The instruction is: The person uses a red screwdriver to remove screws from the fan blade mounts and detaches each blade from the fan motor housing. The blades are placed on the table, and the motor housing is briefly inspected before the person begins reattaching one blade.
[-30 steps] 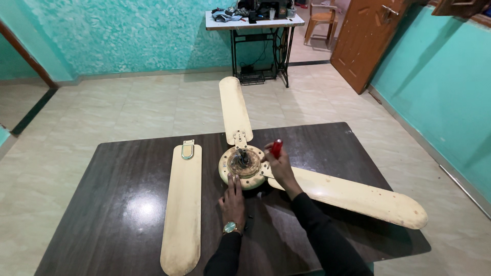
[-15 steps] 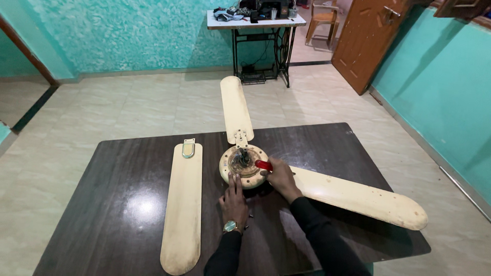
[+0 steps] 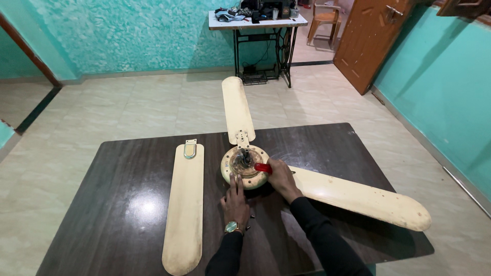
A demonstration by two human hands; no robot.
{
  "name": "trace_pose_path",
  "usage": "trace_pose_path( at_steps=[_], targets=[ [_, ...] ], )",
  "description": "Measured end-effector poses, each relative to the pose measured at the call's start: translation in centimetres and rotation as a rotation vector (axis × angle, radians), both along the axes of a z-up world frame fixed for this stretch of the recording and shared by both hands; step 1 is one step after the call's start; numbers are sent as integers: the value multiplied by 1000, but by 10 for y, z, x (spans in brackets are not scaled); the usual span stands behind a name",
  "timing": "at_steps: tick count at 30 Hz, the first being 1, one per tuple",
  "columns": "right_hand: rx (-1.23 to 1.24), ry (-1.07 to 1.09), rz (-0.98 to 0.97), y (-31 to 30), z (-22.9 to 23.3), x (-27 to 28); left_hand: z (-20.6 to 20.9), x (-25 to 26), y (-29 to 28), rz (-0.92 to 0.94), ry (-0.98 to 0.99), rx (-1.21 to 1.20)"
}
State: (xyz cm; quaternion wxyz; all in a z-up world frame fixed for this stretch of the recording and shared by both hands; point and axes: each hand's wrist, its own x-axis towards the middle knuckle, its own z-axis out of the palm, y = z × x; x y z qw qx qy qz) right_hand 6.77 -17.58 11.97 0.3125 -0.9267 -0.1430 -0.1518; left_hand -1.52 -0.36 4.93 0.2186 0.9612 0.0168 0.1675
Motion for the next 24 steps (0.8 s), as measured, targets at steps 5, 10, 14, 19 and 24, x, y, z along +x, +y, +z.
trace_pose_path(
  at_steps=[5,10,14,19,24],
  targets=[
    [98,31,-1,1,13,-4,7,-4,0,14,51,-80],
    [159,71,26,19,34,-32,3,-5,4,-14,-321,-255],
    [207,161,35,35,42,-58,-4,-15,7,-120,-385,-517],
    [180,147,66,49,29,-75,-4,-19,7,-231,-534,-665],
    [250,180,15,49,1,-82,-18,-23,14,-261,-556,-634]
  ],
)
